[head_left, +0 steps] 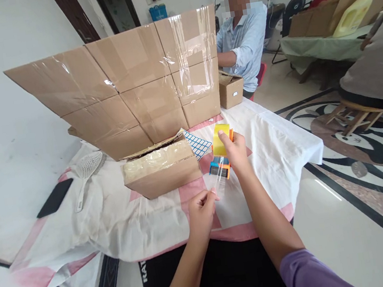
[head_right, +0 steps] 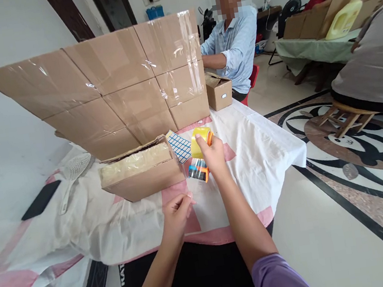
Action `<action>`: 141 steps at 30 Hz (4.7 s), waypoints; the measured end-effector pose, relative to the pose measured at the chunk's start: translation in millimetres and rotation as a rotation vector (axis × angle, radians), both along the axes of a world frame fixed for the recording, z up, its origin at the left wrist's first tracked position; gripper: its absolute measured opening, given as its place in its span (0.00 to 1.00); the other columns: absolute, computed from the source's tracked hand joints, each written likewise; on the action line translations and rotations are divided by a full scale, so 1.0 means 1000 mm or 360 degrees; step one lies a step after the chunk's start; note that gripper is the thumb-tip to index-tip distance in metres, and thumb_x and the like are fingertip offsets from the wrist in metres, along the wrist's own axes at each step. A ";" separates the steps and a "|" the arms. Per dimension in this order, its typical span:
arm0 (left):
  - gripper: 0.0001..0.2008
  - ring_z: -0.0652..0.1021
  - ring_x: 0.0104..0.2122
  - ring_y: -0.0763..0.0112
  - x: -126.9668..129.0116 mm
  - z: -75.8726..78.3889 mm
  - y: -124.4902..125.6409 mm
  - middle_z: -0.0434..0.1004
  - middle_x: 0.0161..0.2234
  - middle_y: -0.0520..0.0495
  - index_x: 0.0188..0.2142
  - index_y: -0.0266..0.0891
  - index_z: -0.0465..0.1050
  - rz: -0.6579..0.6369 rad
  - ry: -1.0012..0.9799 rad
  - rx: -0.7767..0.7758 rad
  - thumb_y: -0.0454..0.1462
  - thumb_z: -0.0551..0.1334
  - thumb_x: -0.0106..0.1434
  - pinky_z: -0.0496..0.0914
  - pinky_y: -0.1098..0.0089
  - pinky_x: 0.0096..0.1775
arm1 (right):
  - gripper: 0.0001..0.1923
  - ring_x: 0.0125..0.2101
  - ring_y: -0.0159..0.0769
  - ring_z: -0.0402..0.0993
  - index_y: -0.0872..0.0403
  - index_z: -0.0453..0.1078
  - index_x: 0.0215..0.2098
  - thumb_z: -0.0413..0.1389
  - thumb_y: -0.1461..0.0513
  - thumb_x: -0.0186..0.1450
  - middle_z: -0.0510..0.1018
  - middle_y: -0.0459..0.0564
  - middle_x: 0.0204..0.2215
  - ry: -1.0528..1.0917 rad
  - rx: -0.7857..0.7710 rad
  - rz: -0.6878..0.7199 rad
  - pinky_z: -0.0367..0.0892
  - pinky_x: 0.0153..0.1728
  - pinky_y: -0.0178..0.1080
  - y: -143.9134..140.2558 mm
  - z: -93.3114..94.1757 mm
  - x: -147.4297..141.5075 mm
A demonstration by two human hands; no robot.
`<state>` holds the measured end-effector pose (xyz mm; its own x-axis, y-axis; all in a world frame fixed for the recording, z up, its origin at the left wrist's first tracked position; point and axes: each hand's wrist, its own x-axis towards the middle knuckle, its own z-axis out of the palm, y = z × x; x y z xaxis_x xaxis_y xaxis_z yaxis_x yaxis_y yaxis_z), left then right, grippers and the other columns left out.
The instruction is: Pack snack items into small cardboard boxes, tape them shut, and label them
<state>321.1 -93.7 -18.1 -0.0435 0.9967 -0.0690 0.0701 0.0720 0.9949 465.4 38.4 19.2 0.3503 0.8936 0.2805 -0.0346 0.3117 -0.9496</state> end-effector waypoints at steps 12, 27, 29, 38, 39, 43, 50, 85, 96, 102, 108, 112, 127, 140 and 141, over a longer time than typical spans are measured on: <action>0.21 0.60 0.22 0.75 -0.008 -0.028 0.010 0.57 0.18 0.56 0.23 0.38 0.71 -0.0106 0.0165 0.0268 0.49 0.60 0.66 0.54 0.70 0.27 | 0.20 0.21 0.36 0.72 0.51 0.67 0.26 0.61 0.44 0.60 0.74 0.45 0.20 0.0400 -0.0247 0.0314 0.69 0.21 0.36 -0.019 0.018 -0.011; 0.23 0.65 0.25 0.68 -0.026 -0.027 0.017 0.62 0.20 0.51 0.17 0.41 0.67 -0.0126 0.0359 0.0676 0.49 0.60 0.65 0.61 0.67 0.32 | 0.22 0.24 0.45 0.79 0.51 0.72 0.30 0.60 0.41 0.61 0.79 0.51 0.22 0.0514 -0.0345 0.0534 0.76 0.22 0.44 -0.043 0.029 -0.026; 0.22 0.65 0.24 0.69 -0.028 -0.025 0.016 0.63 0.19 0.51 0.17 0.41 0.69 -0.0090 0.0341 0.0668 0.48 0.60 0.66 0.61 0.67 0.32 | 0.22 0.24 0.45 0.79 0.51 0.72 0.31 0.60 0.41 0.61 0.80 0.51 0.24 0.0543 -0.0321 0.0499 0.77 0.23 0.45 -0.040 0.029 -0.028; 0.15 0.79 0.40 0.60 -0.018 -0.005 0.003 0.82 0.35 0.43 0.22 0.41 0.72 0.0106 0.0030 0.0493 0.45 0.63 0.62 0.71 0.61 0.46 | 0.22 0.26 0.40 0.79 0.54 0.72 0.33 0.68 0.46 0.55 0.81 0.50 0.27 0.0359 -0.0138 0.0483 0.76 0.26 0.40 -0.033 0.029 -0.017; 0.17 0.80 0.40 0.60 -0.016 -0.004 0.003 0.82 0.34 0.43 0.21 0.41 0.69 0.0138 -0.0012 0.0448 0.46 0.62 0.63 0.71 0.61 0.46 | 0.22 0.27 0.40 0.79 0.55 0.72 0.34 0.69 0.47 0.53 0.82 0.51 0.29 0.0313 -0.0095 0.0482 0.76 0.28 0.40 -0.033 0.028 -0.016; 0.19 0.81 0.39 0.60 -0.013 0.000 0.005 0.80 0.29 0.45 0.20 0.40 0.68 0.0167 -0.0057 0.0270 0.47 0.61 0.64 0.72 0.63 0.45 | 0.20 0.29 0.39 0.80 0.55 0.73 0.36 0.69 0.49 0.55 0.83 0.51 0.32 0.0207 0.0045 0.0468 0.76 0.31 0.40 -0.029 0.024 -0.013; 0.17 0.78 0.28 0.64 -0.033 0.004 0.016 0.81 0.25 0.46 0.24 0.38 0.79 -0.0279 0.0174 -0.0057 0.50 0.68 0.57 0.71 0.67 0.34 | 0.17 0.34 0.45 0.78 0.51 0.72 0.36 0.69 0.52 0.55 0.80 0.49 0.32 -0.0457 0.0384 0.0036 0.74 0.38 0.47 -0.045 0.026 -0.011; 0.03 0.81 0.32 0.65 -0.060 0.051 -0.013 0.83 0.29 0.48 0.29 0.41 0.81 -0.0244 0.0008 0.0102 0.38 0.69 0.58 0.74 0.69 0.37 | 0.15 0.28 0.42 0.80 0.49 0.68 0.39 0.59 0.48 0.65 0.80 0.48 0.29 0.0227 0.0123 0.0333 0.76 0.28 0.42 -0.070 0.033 -0.051; 0.06 0.78 0.28 0.72 -0.055 0.050 -0.012 0.81 0.26 0.52 0.27 0.40 0.79 -0.0183 0.0140 0.0267 0.38 0.68 0.59 0.70 0.74 0.32 | 0.14 0.26 0.42 0.78 0.50 0.71 0.36 0.60 0.48 0.64 0.78 0.47 0.26 0.0577 -0.0044 0.0495 0.74 0.26 0.41 -0.072 0.038 -0.051; 0.08 0.75 0.26 0.75 -0.053 0.048 -0.011 0.79 0.24 0.54 0.27 0.40 0.78 -0.0121 0.0236 0.0395 0.39 0.68 0.61 0.68 0.76 0.31 | 0.14 0.29 0.43 0.79 0.50 0.73 0.36 0.60 0.49 0.64 0.77 0.47 0.26 0.0677 -0.0059 0.0475 0.76 0.29 0.43 -0.070 0.036 -0.050; 0.06 0.76 0.26 0.75 -0.050 0.045 -0.008 0.80 0.25 0.54 0.28 0.41 0.78 -0.0072 0.0257 0.0458 0.38 0.67 0.61 0.68 0.75 0.31 | 0.13 0.28 0.42 0.78 0.51 0.72 0.36 0.61 0.50 0.63 0.77 0.46 0.24 0.0716 -0.0138 0.0455 0.76 0.29 0.42 -0.066 0.034 -0.051; 0.06 0.77 0.28 0.74 -0.049 0.042 -0.008 0.80 0.26 0.55 0.29 0.41 0.79 0.0014 0.0390 0.0515 0.38 0.67 0.62 0.69 0.74 0.35 | 0.12 0.27 0.41 0.78 0.51 0.72 0.35 0.61 0.51 0.63 0.77 0.46 0.24 0.0747 -0.0172 0.0442 0.76 0.28 0.41 -0.065 0.031 -0.052; 0.04 0.78 0.29 0.74 -0.048 0.046 -0.016 0.81 0.27 0.55 0.28 0.42 0.78 0.0024 0.0296 0.0572 0.35 0.71 0.58 0.70 0.74 0.33 | 0.13 0.27 0.41 0.79 0.51 0.72 0.35 0.60 0.50 0.63 0.79 0.47 0.26 0.0789 -0.0240 0.0540 0.76 0.27 0.41 -0.069 0.036 -0.054; 0.05 0.78 0.29 0.72 -0.044 0.051 -0.019 0.80 0.27 0.53 0.28 0.41 0.76 0.0006 0.0349 0.0608 0.36 0.70 0.58 0.72 0.72 0.34 | 0.13 0.28 0.42 0.79 0.51 0.71 0.36 0.60 0.50 0.64 0.79 0.48 0.26 0.0848 -0.0240 0.0578 0.76 0.29 0.43 -0.071 0.033 -0.053; 0.05 0.78 0.29 0.72 -0.045 0.051 -0.019 0.80 0.26 0.53 0.28 0.41 0.76 0.0002 0.0340 0.0601 0.36 0.71 0.57 0.72 0.72 0.34 | 0.14 0.28 0.42 0.79 0.51 0.71 0.36 0.60 0.49 0.64 0.79 0.48 0.27 0.0846 -0.0237 0.0570 0.76 0.29 0.43 -0.072 0.033 -0.053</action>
